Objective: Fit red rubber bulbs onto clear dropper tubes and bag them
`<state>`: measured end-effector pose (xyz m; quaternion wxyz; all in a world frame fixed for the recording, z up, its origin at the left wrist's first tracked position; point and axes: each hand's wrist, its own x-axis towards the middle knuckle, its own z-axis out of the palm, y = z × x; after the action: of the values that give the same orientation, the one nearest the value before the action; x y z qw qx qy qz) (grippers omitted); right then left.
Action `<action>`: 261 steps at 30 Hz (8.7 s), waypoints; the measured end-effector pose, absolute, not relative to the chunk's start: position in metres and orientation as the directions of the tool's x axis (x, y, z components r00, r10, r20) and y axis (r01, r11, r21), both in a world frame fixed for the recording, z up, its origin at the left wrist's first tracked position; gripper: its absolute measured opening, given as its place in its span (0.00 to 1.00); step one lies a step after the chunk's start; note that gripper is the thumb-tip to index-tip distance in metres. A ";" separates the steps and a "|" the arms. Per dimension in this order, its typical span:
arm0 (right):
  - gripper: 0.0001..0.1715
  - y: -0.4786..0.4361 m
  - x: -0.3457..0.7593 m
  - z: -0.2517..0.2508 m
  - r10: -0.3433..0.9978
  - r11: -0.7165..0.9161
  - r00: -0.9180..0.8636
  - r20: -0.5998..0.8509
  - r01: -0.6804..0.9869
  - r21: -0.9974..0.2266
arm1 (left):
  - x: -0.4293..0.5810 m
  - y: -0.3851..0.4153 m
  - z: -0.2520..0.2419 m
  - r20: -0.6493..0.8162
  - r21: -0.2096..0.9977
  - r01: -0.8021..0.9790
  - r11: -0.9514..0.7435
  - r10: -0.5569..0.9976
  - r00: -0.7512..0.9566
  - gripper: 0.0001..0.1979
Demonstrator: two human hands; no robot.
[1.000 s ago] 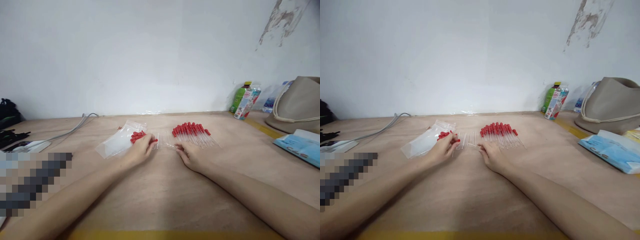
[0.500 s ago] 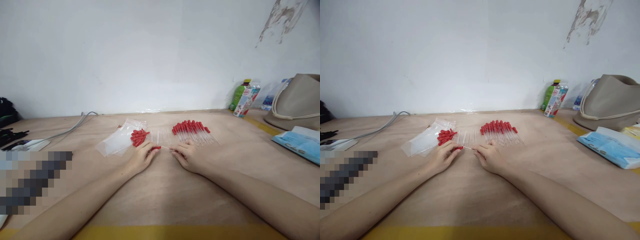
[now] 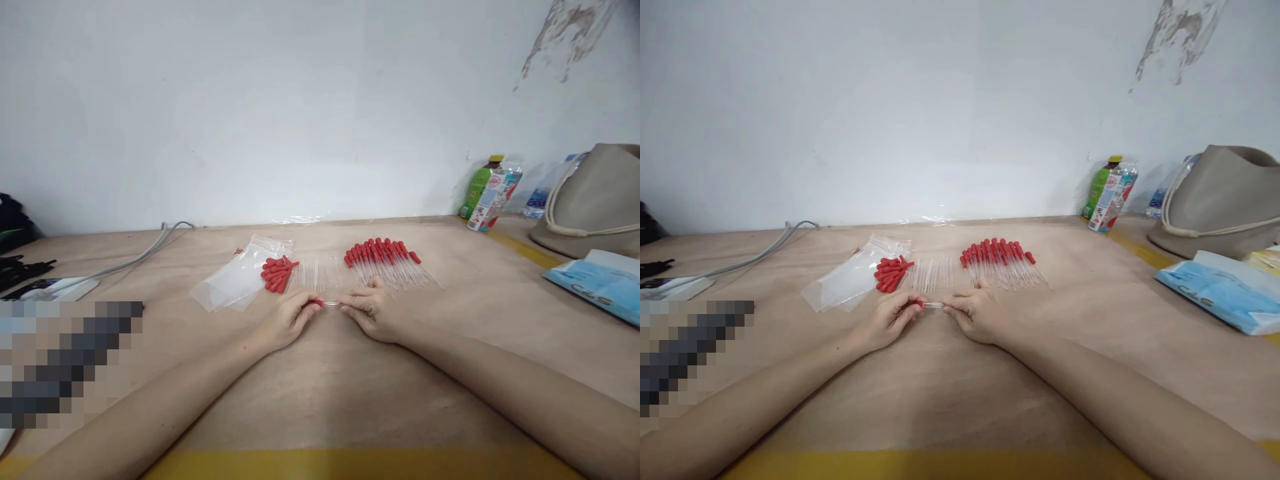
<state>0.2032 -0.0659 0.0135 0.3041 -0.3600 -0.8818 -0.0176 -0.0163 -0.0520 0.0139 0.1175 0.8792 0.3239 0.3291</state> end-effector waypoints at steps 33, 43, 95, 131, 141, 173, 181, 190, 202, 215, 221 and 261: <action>0.12 -0.059 0.209 0.003 0.512 0.782 -0.529 0.677 0.612 -0.113 | -0.013 -0.053 0.013 0.518 0.446 0.495 -0.746 0.666 0.537 0.07; 0.16 -0.067 0.201 0.016 0.623 0.736 -0.599 0.504 0.666 -0.118 | -0.011 -0.054 0.010 0.534 0.406 0.460 -0.790 0.613 0.583 0.06; 0.19 -0.025 0.141 0.021 0.914 0.307 -0.181 0.364 0.894 -0.328 | -0.052 -0.017 0.017 0.709 0.401 0.866 -0.298 0.700 -0.087 0.06; 0.08 -0.055 0.178 -0.003 0.873 0.485 -0.347 0.343 0.688 -0.539 | -0.048 -0.028 0.015 0.783 0.163 0.876 -0.454 0.600 0.165 0.07; 0.04 -0.054 0.205 -0.007 0.898 0.412 -0.157 0.412 0.632 -0.656 | -0.027 -0.050 0.016 0.529 0.128 0.714 -0.688 0.656 0.538 0.09; 0.12 -0.058 0.201 0.008 0.621 0.756 -0.563 0.545 0.613 -0.229 | -0.017 -0.056 0.012 0.504 0.424 0.476 -0.770 0.638 0.583 0.07; 0.13 -0.063 0.197 0.007 0.507 0.741 -0.574 0.643 0.671 0.015 | -0.016 -0.055 0.012 0.487 0.396 0.504 -0.767 0.641 0.593 0.07; 0.14 -0.064 0.188 0.006 0.571 0.736 -0.595 0.565 0.676 -0.033 | -0.016 -0.054 0.010 0.488 0.346 0.508 -0.789 0.614 0.621 0.09; 0.14 -0.063 0.180 0.016 0.734 0.675 -0.570 0.368 0.669 -0.312 | -0.014 -0.053 0.010 0.503 0.342 0.500 -0.796 0.604 0.619 0.09; 0.12 -0.028 0.210 0.046 0.940 0.304 -0.171 0.296 0.814 -0.495 | -0.046 -0.040 0.017 0.588 0.240 0.778 -0.581 0.725 0.360 0.07; 0.15 0.008 0.190 0.047 0.977 -0.032 0.110 0.181 0.922 -0.386 | -0.047 -0.042 0.018 0.501 0.266 0.865 -0.425 0.828 0.252 0.12; 0.19 -0.024 0.092 0.015 0.952 0.275 -0.203 0.229 0.894 -0.352 | -0.055 -0.020 0.012 0.494 0.255 0.910 -0.326 0.853 0.167 0.07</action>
<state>0.0925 -0.0236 0.0150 0.2030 -0.5977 -0.7724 0.0710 -0.0554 -0.0199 0.0120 -0.0498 0.7622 0.5785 0.2863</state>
